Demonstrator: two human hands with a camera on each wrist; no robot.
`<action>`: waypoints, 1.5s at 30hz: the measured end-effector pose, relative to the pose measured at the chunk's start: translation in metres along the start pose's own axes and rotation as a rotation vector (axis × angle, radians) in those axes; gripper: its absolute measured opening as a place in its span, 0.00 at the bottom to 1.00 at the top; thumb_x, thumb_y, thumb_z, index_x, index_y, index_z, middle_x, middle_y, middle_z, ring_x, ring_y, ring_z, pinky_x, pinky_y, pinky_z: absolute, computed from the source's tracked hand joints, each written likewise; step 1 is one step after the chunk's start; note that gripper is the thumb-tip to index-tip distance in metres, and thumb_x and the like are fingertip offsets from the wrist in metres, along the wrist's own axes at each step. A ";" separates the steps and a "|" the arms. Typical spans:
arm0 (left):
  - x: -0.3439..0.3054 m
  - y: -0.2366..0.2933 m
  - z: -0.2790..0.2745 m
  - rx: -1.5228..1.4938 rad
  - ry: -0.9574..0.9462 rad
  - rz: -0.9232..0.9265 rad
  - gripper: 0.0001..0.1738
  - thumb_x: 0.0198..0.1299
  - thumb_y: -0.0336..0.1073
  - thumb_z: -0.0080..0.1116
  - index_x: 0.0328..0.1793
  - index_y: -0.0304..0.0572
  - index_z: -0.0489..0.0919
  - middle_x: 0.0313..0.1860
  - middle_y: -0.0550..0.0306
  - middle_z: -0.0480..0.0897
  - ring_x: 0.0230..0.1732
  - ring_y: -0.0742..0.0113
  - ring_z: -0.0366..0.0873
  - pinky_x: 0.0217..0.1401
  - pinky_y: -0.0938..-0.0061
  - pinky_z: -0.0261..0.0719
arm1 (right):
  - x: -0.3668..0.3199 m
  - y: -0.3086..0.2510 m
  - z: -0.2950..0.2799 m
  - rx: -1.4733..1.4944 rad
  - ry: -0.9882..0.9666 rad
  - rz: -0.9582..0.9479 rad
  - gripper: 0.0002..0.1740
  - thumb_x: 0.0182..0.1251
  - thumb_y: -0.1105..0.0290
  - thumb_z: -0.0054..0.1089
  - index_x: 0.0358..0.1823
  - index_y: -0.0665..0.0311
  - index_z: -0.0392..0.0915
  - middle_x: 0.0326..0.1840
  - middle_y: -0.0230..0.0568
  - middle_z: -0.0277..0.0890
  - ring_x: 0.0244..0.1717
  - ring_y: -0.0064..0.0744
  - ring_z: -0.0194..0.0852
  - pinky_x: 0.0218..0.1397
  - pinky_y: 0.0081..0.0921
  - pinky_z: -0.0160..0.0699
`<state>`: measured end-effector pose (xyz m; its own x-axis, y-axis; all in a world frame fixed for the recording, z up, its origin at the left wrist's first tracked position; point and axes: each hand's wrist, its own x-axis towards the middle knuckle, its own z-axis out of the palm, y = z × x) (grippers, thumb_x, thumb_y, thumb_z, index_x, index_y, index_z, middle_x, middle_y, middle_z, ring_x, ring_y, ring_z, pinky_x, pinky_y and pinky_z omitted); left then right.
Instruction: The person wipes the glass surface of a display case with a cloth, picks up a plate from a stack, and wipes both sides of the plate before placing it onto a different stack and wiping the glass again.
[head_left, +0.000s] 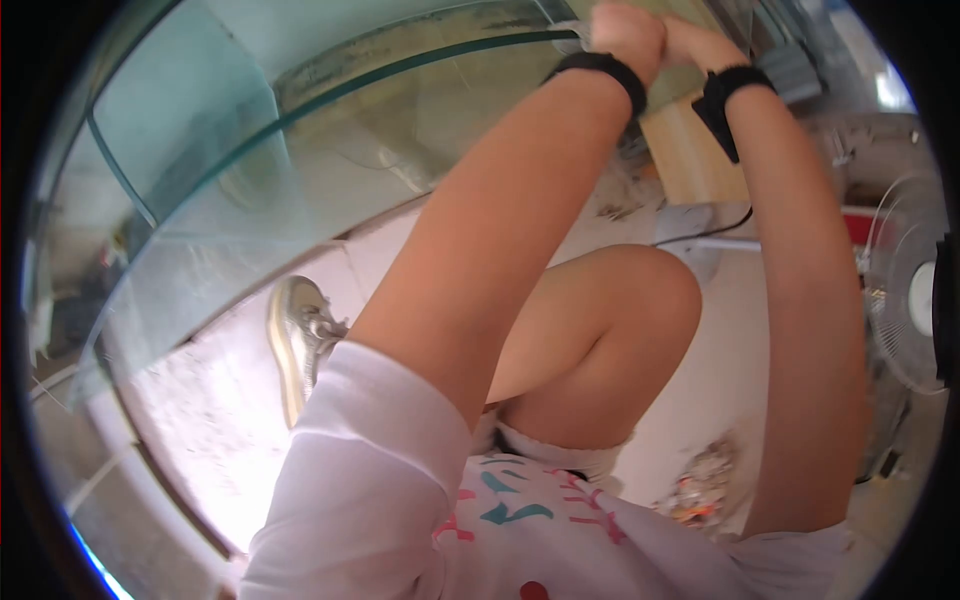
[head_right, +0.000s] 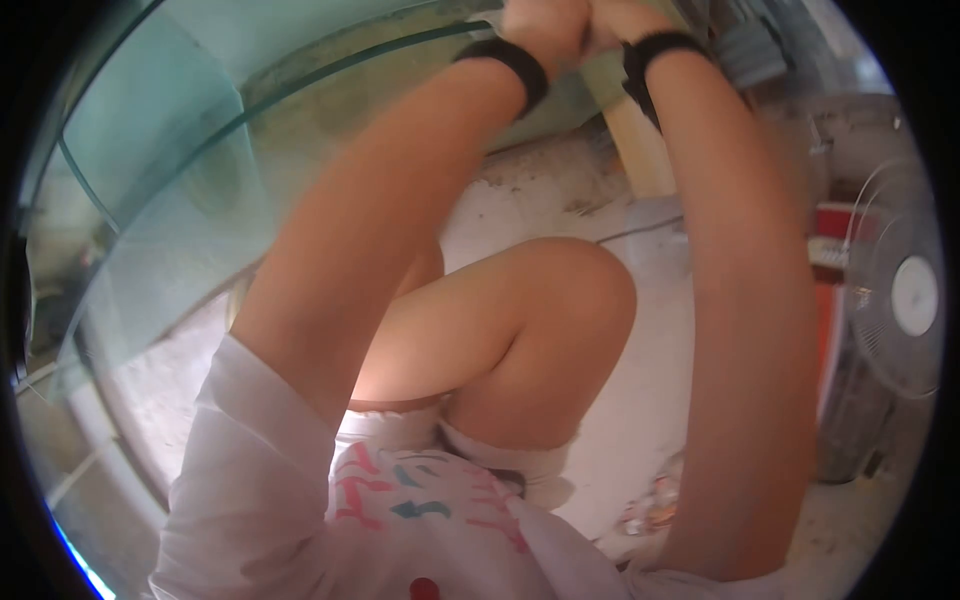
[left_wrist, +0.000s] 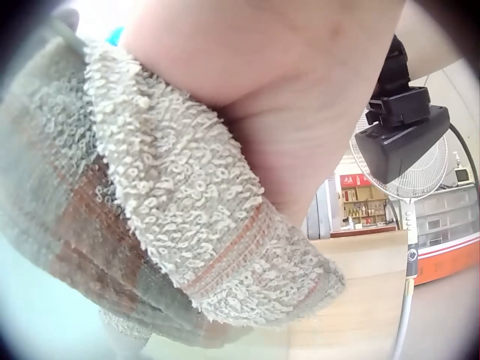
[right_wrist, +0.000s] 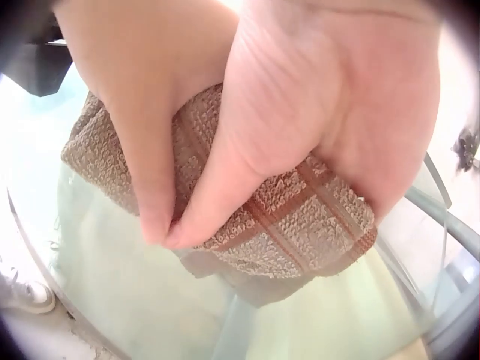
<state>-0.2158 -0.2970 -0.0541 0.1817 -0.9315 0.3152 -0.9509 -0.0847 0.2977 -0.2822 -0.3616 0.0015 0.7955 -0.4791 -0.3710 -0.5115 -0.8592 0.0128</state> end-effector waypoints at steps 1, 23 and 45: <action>0.007 -0.004 -0.001 -0.006 -0.034 0.044 0.23 0.44 0.46 0.69 0.48 0.48 0.83 0.48 0.59 0.83 0.51 0.59 0.81 0.45 0.61 0.79 | 0.020 0.030 0.013 0.112 0.001 0.043 0.29 0.40 0.60 0.78 0.47 0.61 0.81 0.45 0.43 0.82 0.42 0.33 0.76 0.50 0.34 0.75; -0.096 -0.076 -0.105 0.067 -0.064 -0.056 0.14 0.43 0.40 0.68 0.38 0.50 0.85 0.40 0.58 0.85 0.45 0.60 0.83 0.44 0.69 0.78 | 0.045 -0.078 -0.002 0.070 0.004 -0.073 0.29 0.35 0.63 0.79 0.43 0.64 0.81 0.41 0.43 0.83 0.41 0.34 0.78 0.48 0.33 0.76; -0.256 -0.248 -0.243 0.174 -0.231 -0.131 0.36 0.37 0.58 0.72 0.51 0.45 0.79 0.40 0.48 0.83 0.43 0.48 0.80 0.46 0.60 0.77 | 0.043 -0.372 -0.040 0.053 0.018 -0.200 0.19 0.42 0.64 0.71 0.39 0.61 0.84 0.37 0.44 0.82 0.39 0.43 0.82 0.41 0.37 0.79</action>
<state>0.0343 0.0483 0.0108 0.2632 -0.9625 0.0657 -0.9552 -0.2504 0.1575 -0.0452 -0.0699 0.0184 0.8884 -0.3031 -0.3449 -0.3586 -0.9271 -0.1090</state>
